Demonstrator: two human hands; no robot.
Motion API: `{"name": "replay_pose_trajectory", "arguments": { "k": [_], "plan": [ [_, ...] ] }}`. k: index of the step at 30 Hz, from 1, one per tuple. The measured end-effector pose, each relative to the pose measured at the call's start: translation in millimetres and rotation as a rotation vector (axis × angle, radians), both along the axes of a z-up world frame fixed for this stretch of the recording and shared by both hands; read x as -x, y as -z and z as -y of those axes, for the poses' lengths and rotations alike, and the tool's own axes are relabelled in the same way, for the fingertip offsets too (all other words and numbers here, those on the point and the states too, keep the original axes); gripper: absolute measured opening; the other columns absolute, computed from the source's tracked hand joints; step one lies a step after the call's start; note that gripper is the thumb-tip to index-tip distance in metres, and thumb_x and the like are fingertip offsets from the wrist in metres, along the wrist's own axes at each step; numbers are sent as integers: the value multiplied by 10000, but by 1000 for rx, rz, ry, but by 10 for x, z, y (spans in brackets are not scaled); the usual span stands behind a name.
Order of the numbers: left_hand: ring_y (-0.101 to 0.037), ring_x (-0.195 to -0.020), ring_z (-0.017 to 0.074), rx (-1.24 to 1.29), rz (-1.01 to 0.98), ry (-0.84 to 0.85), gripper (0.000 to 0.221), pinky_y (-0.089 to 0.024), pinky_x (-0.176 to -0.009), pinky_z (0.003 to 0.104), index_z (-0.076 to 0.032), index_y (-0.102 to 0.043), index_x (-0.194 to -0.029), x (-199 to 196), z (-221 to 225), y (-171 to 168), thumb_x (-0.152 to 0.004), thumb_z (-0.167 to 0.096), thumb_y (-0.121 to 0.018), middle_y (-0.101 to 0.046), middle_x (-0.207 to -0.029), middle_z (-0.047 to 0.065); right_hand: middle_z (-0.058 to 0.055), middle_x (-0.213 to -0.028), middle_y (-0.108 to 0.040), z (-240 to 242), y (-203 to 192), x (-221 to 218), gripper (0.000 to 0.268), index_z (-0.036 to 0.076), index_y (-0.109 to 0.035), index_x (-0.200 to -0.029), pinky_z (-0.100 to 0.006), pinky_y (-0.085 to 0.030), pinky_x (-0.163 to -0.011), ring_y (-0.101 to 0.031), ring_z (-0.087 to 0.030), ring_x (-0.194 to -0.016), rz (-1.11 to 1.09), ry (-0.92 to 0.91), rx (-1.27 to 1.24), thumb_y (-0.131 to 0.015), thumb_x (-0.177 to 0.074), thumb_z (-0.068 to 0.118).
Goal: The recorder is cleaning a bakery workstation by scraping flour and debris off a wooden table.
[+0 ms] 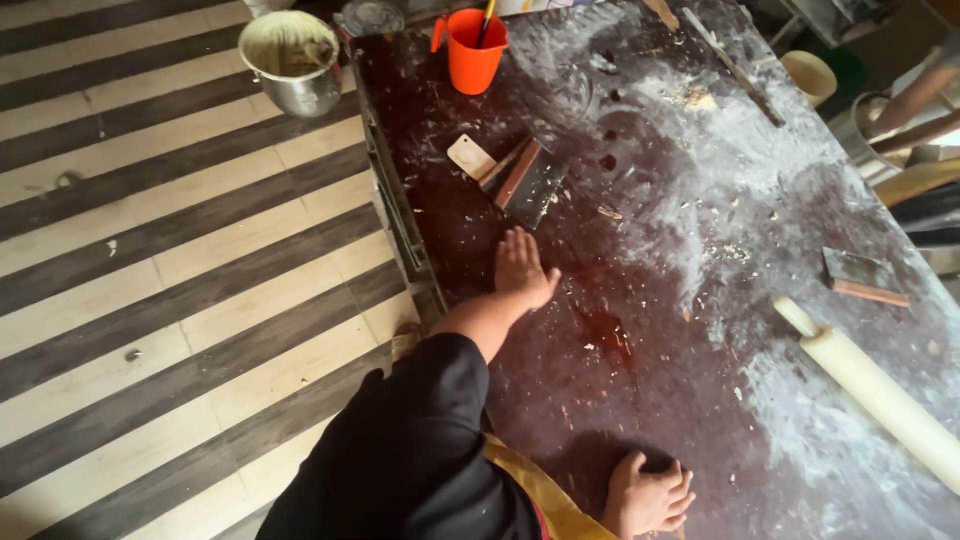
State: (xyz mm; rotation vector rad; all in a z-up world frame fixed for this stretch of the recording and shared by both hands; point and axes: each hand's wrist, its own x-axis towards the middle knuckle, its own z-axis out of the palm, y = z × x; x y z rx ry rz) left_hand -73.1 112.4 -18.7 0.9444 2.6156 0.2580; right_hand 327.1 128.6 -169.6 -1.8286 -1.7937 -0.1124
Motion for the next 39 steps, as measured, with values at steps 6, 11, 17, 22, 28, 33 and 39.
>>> {"name": "replay_pose_trajectory", "arguments": {
  "k": [6,11,17,22,28,33,39],
  "plan": [
    [90,-1573,348,28,-44,332,919,34,-1257,436,25,47,-1605,-613,-44,197,-1027,-627,-247,125,-1696,214,-138,-1575,-547,-28,-72,45,649,102,-614,-1430,-645,-253,-1182,-414,-436,-1481,-1,1,23,-663,-900,473],
    [75,-1590,321,62,-11,434,908,32,-1282,423,17,25,-1605,-905,368,257,-1029,-631,-248,106,-1708,197,-143,-1585,-542,-22,-61,6,650,99,-610,-1438,-648,-246,-1187,-406,-433,-1487,2,-10,47,-653,-911,476],
    [98,-1574,321,41,-5,528,925,32,-1271,431,17,62,-1604,-761,890,40,-1028,-631,-261,120,-1698,189,-169,-1555,-539,-63,-64,8,651,78,-618,-1406,-661,-230,-1161,-407,-455,-1453,-20,-30,55,-664,-894,477],
    [90,-1572,302,83,49,369,899,10,-1263,414,-29,46,-1615,-434,971,-89,-1011,-618,-265,116,-1707,148,-191,-1520,-564,-134,144,-46,533,29,-630,-1305,-648,-326,-1187,-429,-494,-1459,-27,-34,-57,-707,-900,367],
    [-9,-1581,281,-9,3,233,725,-24,-1275,416,0,-48,-1611,-296,841,148,-1072,-456,-213,19,-1715,158,-248,-1446,-577,-167,233,-103,500,-22,-620,-1276,-618,-386,-1195,-464,-492,-1416,5,-97,-169,-728,-899,287],
    [-196,-1556,275,-254,-1,199,553,-112,-1285,402,-19,-316,-1557,-239,867,515,-1015,-120,-356,-211,-1678,147,-285,-1436,-550,-202,305,-106,481,-53,-602,-1258,-592,-423,-1172,-496,-466,-1363,-48,-145,-182,-728,-903,247],
    [-502,-1395,256,-625,64,126,445,-344,-1208,382,-61,-637,-1298,-212,904,726,-914,94,-475,-551,-1512,101,-353,-1504,-459,-318,497,-88,567,-110,-541,-1320,-545,-461,-1155,-502,-497,-1375,-254,-192,-152,-735,-859,157]
  ]
}}
